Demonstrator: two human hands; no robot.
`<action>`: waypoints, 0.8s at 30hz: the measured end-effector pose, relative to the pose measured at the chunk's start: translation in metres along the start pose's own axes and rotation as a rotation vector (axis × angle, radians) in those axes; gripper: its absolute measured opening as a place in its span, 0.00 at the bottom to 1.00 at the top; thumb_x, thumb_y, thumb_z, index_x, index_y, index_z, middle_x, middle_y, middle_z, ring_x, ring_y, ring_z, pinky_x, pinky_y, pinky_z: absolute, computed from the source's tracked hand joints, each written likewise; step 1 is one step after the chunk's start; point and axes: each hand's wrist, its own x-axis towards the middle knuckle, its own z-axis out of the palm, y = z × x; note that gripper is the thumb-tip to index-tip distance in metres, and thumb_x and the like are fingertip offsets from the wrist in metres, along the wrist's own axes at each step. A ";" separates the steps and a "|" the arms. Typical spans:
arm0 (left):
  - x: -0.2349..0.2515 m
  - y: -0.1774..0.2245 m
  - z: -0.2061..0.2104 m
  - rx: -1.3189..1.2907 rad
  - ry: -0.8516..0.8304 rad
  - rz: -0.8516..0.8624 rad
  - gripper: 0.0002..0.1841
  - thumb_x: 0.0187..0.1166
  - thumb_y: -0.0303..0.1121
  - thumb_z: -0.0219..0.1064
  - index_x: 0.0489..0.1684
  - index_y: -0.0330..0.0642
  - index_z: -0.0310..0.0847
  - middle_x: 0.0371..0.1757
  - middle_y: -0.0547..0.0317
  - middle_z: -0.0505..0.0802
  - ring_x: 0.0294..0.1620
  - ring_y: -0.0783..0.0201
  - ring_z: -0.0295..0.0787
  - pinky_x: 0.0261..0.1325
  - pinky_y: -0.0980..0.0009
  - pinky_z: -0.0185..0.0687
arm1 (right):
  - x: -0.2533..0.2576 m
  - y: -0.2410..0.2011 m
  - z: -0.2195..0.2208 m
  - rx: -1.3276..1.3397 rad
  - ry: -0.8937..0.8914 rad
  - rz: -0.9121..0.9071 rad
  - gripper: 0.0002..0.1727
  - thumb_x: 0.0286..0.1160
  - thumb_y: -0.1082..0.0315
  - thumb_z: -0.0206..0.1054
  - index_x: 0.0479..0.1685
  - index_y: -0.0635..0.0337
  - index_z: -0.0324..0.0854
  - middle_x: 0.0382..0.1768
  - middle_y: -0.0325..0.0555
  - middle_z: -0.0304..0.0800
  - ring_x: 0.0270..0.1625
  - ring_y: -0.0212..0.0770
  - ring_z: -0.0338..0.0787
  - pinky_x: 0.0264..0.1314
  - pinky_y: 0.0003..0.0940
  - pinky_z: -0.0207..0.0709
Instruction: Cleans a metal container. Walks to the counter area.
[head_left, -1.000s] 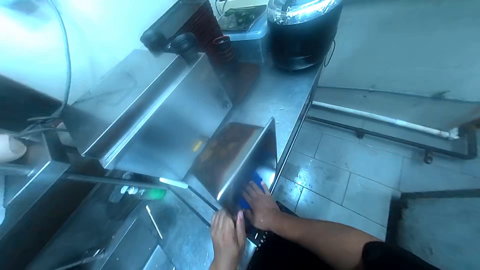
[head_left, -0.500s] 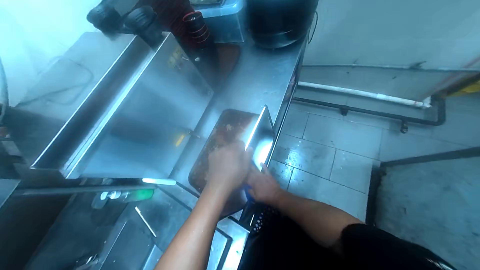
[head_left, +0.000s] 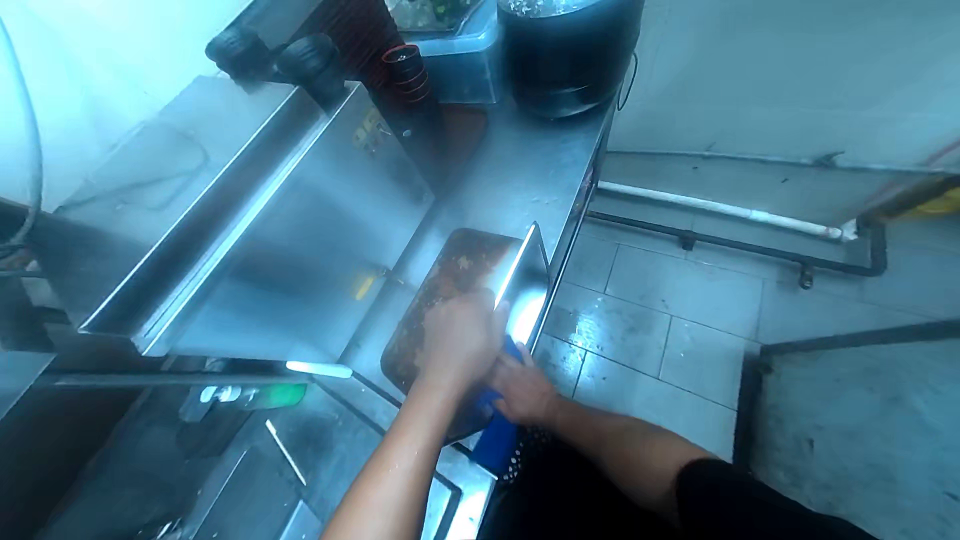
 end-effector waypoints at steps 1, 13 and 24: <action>-0.001 0.000 0.000 -0.005 0.001 0.004 0.22 0.87 0.50 0.57 0.19 0.51 0.77 0.18 0.64 0.80 0.21 0.61 0.80 0.25 0.57 0.74 | 0.007 0.014 -0.009 -0.010 0.040 0.065 0.31 0.82 0.50 0.57 0.86 0.37 0.70 0.92 0.33 0.62 0.97 0.46 0.47 0.93 0.73 0.31; 0.001 0.003 -0.002 -0.012 -0.029 -0.005 0.23 0.87 0.50 0.59 0.17 0.52 0.76 0.16 0.66 0.78 0.19 0.62 0.78 0.25 0.57 0.72 | -0.014 0.013 0.026 0.011 0.250 0.190 0.35 0.75 0.50 0.65 0.87 0.36 0.70 0.93 0.38 0.59 0.98 0.55 0.43 0.88 0.80 0.36; 0.003 0.004 -0.004 0.021 -0.047 -0.002 0.23 0.88 0.50 0.58 0.19 0.51 0.76 0.16 0.65 0.79 0.20 0.61 0.79 0.25 0.57 0.73 | 0.042 0.084 -0.054 -0.172 0.327 0.351 0.32 0.78 0.44 0.56 0.82 0.40 0.76 0.90 0.35 0.65 0.95 0.43 0.55 0.93 0.71 0.33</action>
